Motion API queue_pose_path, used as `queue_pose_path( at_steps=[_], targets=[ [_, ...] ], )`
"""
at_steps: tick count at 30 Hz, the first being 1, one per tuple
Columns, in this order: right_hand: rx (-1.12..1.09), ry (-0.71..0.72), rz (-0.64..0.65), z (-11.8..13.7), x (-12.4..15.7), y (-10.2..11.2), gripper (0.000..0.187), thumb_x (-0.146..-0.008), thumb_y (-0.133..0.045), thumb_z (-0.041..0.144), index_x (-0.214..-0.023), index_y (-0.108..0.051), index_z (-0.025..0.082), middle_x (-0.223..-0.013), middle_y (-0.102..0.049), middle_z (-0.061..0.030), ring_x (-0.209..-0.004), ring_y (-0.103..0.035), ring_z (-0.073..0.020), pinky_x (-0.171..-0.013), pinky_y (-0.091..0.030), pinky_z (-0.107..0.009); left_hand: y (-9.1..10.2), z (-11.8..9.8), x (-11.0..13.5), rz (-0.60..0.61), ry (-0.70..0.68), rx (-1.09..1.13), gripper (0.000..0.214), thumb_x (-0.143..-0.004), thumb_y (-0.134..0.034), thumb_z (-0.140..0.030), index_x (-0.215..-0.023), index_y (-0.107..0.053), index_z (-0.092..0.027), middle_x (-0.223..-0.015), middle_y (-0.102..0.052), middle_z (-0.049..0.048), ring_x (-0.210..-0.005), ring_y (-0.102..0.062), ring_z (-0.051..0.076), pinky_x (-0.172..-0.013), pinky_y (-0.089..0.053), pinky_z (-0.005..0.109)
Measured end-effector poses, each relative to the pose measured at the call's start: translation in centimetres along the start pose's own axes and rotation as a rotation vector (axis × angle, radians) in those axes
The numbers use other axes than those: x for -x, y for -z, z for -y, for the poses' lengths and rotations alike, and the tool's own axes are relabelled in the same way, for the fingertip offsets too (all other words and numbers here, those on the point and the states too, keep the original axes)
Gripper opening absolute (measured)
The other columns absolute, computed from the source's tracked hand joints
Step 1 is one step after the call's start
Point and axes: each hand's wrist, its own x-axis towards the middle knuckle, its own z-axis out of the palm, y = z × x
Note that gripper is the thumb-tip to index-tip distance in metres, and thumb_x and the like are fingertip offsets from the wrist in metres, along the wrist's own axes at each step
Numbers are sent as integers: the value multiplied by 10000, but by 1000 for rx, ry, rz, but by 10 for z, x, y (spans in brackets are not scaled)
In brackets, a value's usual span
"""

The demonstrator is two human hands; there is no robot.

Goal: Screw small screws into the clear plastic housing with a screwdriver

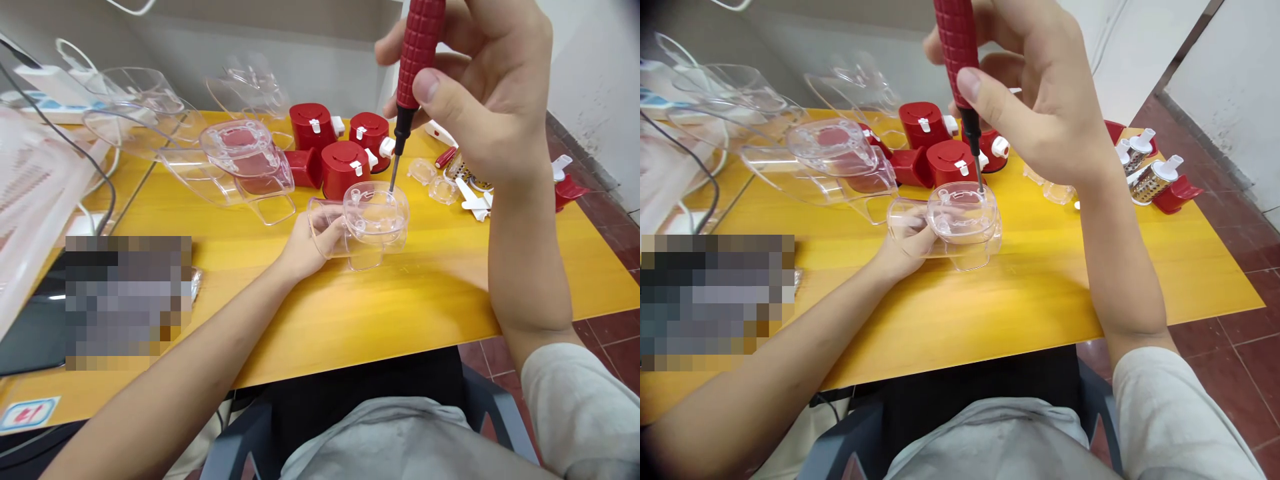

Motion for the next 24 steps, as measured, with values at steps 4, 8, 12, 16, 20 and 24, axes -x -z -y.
queue_pose_path(
  at_steps=[4,8,12,16,20,24],
  targets=[
    [-20,56,-91,-9,-4,-4,570,-999,-858,401,-1473,-651,162,-1029,-720,133,-973,-713,30,-824,-664,-79,0,0,0,0,-9,0,809,-841,-927,-951,-993,-911,-156,-1026,-933,169,-988,-873,320,-927,-738,403],
    [-12,-39,-105,-3,-5,-7,569,-937,-933,466,-1389,-670,241,-1082,-752,123,-968,-729,-4,-770,-671,-91,0,0,0,-6,-7,-8,820,-852,-909,-968,-987,-914,-158,-1015,-932,171,-996,-881,324,-921,-736,396],
    [-102,17,-29,2,-2,-5,446,-1050,-784,325,-1457,-647,203,-1411,-808,126,-1220,-823,-52,-982,-787,-200,0,1,0,-4,-1,-3,825,-844,-918,-964,-1017,-922,-158,-1020,-936,168,-1012,-887,330,-937,-737,400],
    [-123,104,-31,-13,-4,-4,510,-1019,-832,319,-1456,-626,156,-1342,-816,126,-1101,-822,-1,-898,-736,-153,1,2,1,-1,-7,-11,798,-849,-932,-943,-1006,-926,-160,-1022,-939,164,-1003,-886,324,-934,-733,393],
    [-118,74,-104,-27,-7,-7,640,-907,-976,458,-1425,-646,277,-1022,-662,145,-905,-665,52,-795,-662,-61,1,2,1,-5,-9,-6,801,-861,-927,-936,-1037,-936,-154,-1026,-940,166,-1003,-886,319,-935,-733,392],
    [-83,18,-68,-11,-4,-6,586,-950,-935,502,-1417,-683,251,-1106,-702,108,-977,-659,30,-820,-672,-77,1,2,1,-7,-9,-4,810,-852,-921,-956,-1000,-925,-159,-1011,-937,164,-1009,-892,326,-944,-741,404]
  ],
)
